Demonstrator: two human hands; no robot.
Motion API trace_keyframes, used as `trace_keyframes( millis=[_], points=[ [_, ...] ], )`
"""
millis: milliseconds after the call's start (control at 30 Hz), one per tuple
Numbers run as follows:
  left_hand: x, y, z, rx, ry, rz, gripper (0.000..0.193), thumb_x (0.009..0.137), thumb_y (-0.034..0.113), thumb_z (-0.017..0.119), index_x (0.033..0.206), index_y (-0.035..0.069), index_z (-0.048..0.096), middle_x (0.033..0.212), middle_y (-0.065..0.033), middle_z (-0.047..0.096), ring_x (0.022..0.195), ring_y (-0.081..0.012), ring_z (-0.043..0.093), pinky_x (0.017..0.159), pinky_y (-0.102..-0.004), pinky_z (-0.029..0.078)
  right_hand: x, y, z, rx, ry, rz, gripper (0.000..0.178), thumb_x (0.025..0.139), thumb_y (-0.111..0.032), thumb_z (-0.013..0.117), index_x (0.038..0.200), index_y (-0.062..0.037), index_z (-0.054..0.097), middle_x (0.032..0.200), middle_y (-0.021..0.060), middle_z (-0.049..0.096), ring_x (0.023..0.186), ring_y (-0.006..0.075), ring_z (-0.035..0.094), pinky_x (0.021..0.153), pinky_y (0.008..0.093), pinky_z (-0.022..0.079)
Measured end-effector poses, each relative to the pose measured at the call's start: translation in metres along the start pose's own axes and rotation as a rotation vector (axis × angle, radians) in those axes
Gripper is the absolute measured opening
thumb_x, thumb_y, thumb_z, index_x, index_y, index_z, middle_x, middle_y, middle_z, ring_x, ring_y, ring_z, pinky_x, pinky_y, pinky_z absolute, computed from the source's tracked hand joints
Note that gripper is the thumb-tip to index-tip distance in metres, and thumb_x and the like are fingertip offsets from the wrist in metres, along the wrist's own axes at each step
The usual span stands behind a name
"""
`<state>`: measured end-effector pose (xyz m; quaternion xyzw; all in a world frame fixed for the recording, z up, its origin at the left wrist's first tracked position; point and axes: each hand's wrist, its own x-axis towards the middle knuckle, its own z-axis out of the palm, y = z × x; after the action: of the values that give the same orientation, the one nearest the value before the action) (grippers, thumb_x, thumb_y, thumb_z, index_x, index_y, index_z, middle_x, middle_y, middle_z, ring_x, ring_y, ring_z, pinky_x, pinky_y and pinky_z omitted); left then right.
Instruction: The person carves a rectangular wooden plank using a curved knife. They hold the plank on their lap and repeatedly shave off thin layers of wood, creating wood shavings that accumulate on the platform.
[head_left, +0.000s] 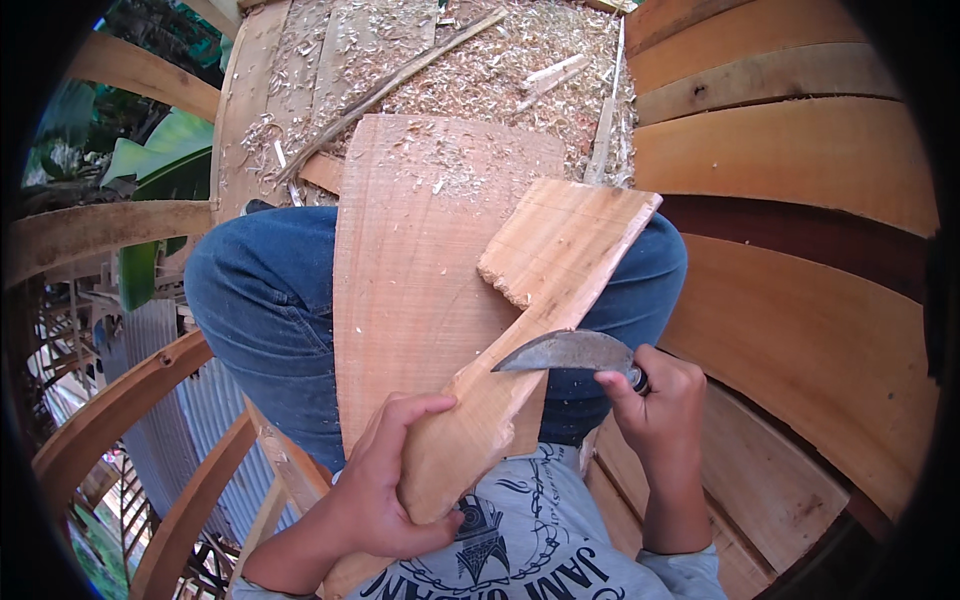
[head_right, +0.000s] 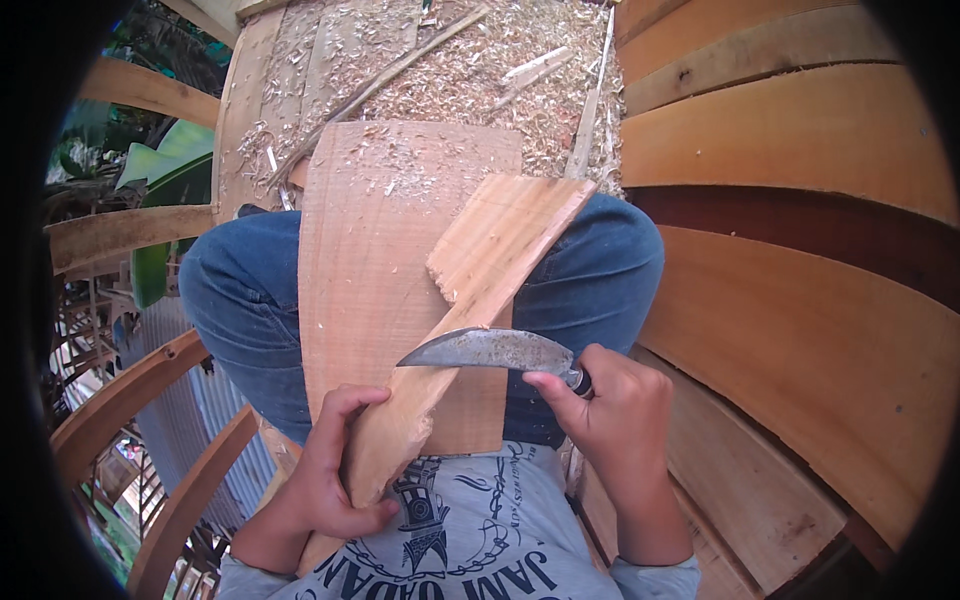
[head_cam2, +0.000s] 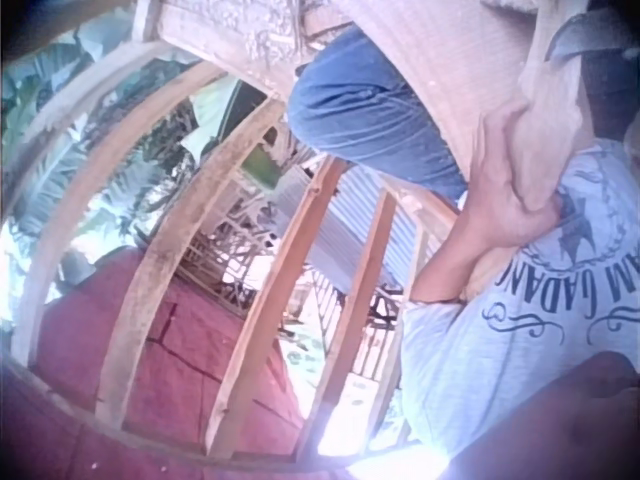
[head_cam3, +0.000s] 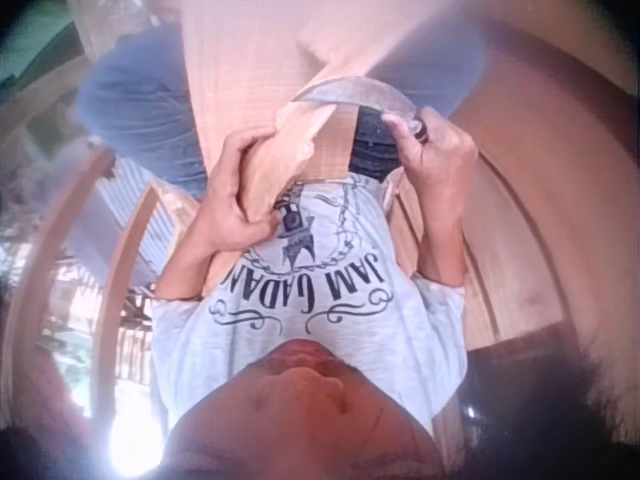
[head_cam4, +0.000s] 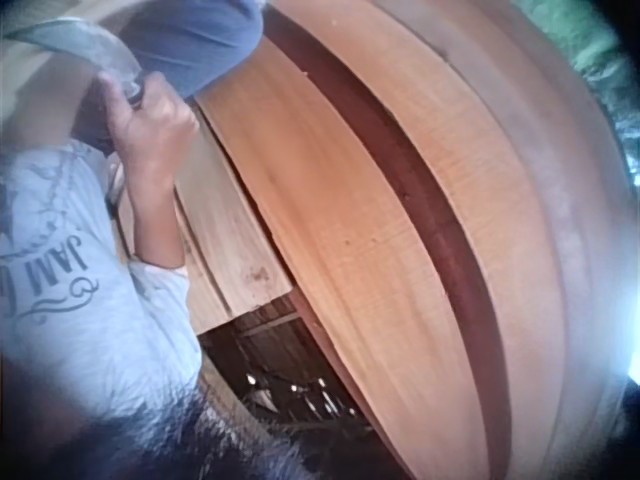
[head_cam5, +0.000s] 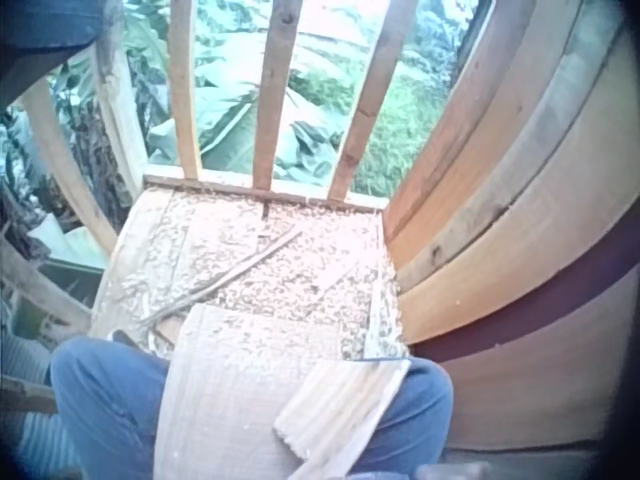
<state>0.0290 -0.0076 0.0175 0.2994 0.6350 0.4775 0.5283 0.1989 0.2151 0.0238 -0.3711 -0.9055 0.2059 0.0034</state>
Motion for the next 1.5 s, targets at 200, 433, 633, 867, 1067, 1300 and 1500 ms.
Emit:
trace_keyframes(
  millis=[200,433,633,867,1067,1300,1500],
  points=[
    [-0.001,-0.003,-0.001,-0.058,-0.028,-0.038,0.087,0.059,0.018,0.076,0.136,0.004,0.037,0.119,-0.0131,0.046,0.113,-0.0234,0.047,0.097,-0.0327,0.037,0.006,0.004,0.006,0.025,0.05,-0.022,0.062,0.078,-0.058,0.07,0.057,-0.0039,0.049,0.048,0.0142,0.044,0.044,0.0345,0.047,0.042,0.0381,0.037],
    [-0.008,-0.007,-0.003,-0.085,-0.055,-0.054,0.089,0.059,0.019,0.076,0.136,0.003,0.035,0.122,-0.0118,0.043,0.117,-0.0204,0.044,0.1,-0.0314,0.033,0.031,0.072,-0.008,0.063,0.185,0.38,0.06,0.088,-0.051,0.065,0.063,0.0022,0.054,0.048,0.0131,0.042,0.042,0.0227,0.041,0.044,0.0344,0.034],
    [-0.005,-0.003,-0.002,-0.126,-0.053,-0.072,0.09,0.057,0.02,0.076,0.135,0.002,0.034,0.121,-0.0116,0.043,0.115,-0.022,0.044,0.101,-0.0336,0.033,-0.005,-0.002,-0.004,0.32,-0.117,0.132,0.049,0.083,-0.039,0.074,0.061,0.0004,0.054,0.051,0.0135,0.047,0.042,0.0252,0.047,0.044,0.0351,0.038],
    [-0.001,-0.002,-0.003,-0.059,0.0,0.002,0.085,0.058,0.015,0.076,0.135,0.004,0.041,0.115,-0.0149,0.049,0.106,-0.0264,0.054,0.09,-0.034,0.043,0.003,-0.005,0.007,0.083,-0.034,-0.016,0.061,0.073,-0.056,0.076,0.059,-0.0021,0.051,0.049,0.0128,0.047,0.043,0.0305,0.05,0.042,0.0364,0.039],
    [0.001,-0.003,0.001,-0.052,0.014,0.011,0.084,0.058,0.015,0.076,0.134,0.004,0.041,0.115,-0.0155,0.049,0.106,-0.0271,0.053,0.09,-0.0348,0.043,0.015,0.016,0.008,0.048,0.092,0.019,0.066,0.078,-0.061,0.07,0.058,-0.001,0.049,0.048,0.0133,0.043,0.042,0.0293,0.046,0.043,0.0362,0.037],
    [-0.006,-0.006,-0.006,-0.061,-0.006,-0.001,0.085,0.058,0.016,0.077,0.134,0.005,0.041,0.114,-0.0153,0.049,0.104,-0.0269,0.053,0.09,-0.0352,0.043,0.026,0.086,-0.001,0.255,0.194,0.384,0.065,0.091,-0.055,0.059,0.063,0.0027,0.047,0.052,0.0071,0.031,0.052,0.0121,0.029,0.045,0.0349,0.025],
    [-0.001,-0.009,0.0,-0.17,0.006,-0.011,0.086,0.057,0.016,0.076,0.134,0.005,0.039,0.115,-0.0139,0.048,0.105,-0.0233,0.052,0.09,-0.0338,0.043,-0.01,-0.016,0.011,0.322,-0.101,0.039,0.057,0.081,-0.051,0.072,0.06,-0.0019,0.052,0.049,0.0105,0.044,0.041,0.0251,0.046,0.041,0.0357,0.036]
  ],
)
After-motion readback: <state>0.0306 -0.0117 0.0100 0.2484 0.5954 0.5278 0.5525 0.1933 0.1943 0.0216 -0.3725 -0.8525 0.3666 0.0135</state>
